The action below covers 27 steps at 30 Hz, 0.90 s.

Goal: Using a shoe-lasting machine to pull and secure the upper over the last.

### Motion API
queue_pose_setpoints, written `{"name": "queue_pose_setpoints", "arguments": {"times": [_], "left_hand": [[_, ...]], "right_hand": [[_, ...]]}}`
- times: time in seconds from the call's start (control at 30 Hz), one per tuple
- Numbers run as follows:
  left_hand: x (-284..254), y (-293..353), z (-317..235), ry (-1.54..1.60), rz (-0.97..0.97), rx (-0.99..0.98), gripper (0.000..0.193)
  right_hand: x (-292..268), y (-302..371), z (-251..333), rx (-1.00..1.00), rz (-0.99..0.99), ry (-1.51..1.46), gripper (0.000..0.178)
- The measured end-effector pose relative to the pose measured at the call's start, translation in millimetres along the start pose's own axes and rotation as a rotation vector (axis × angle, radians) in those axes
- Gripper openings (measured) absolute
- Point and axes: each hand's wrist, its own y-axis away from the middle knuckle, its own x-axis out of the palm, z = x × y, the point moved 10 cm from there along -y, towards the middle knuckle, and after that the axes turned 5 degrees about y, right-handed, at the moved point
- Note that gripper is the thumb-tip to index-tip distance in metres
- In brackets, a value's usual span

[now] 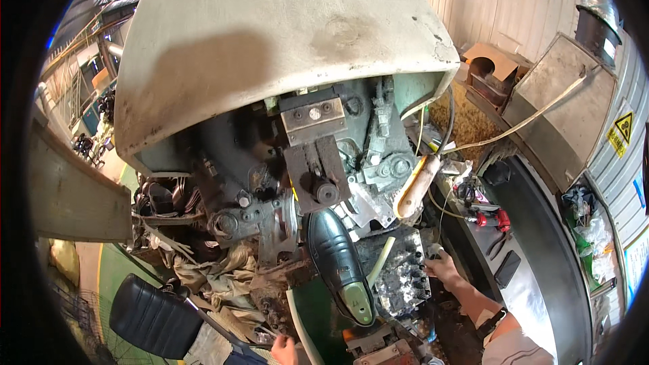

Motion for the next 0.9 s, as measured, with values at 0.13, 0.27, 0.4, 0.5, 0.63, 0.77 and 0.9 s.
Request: {"name": "queue_pose_setpoints", "arguments": {"times": [0.13,0.27,0.4,0.5,0.63,0.77,0.9], "left_hand": [[24,-3,7,-0.086,0.227,-0.421,0.025],[14,-20,-144,0.356,-0.039,0.083,0.028],[132,16,-229,0.698,0.519,-0.415,0.045],[172,46,-290,1.084,0.591,-0.445,0.052],[180,52,-296,1.047,0.504,-0.487,0.056],[175,47,-293,1.048,0.449,-0.382,0.051],[168,42,-297,1.04,0.455,-0.202,0.045]], "right_hand": [[58,43,58,-0.146,0.196,-0.032,0.068],[127,93,102,-0.116,0.357,-0.082,0.064],[225,127,118,-0.046,0.543,-0.335,0.061],[241,132,108,0.081,0.512,-0.446,0.066],[237,129,105,0.038,0.458,-0.41,0.066],[236,125,104,0.015,0.411,-0.503,0.055],[227,122,106,-0.093,0.369,-0.458,0.059]]}}
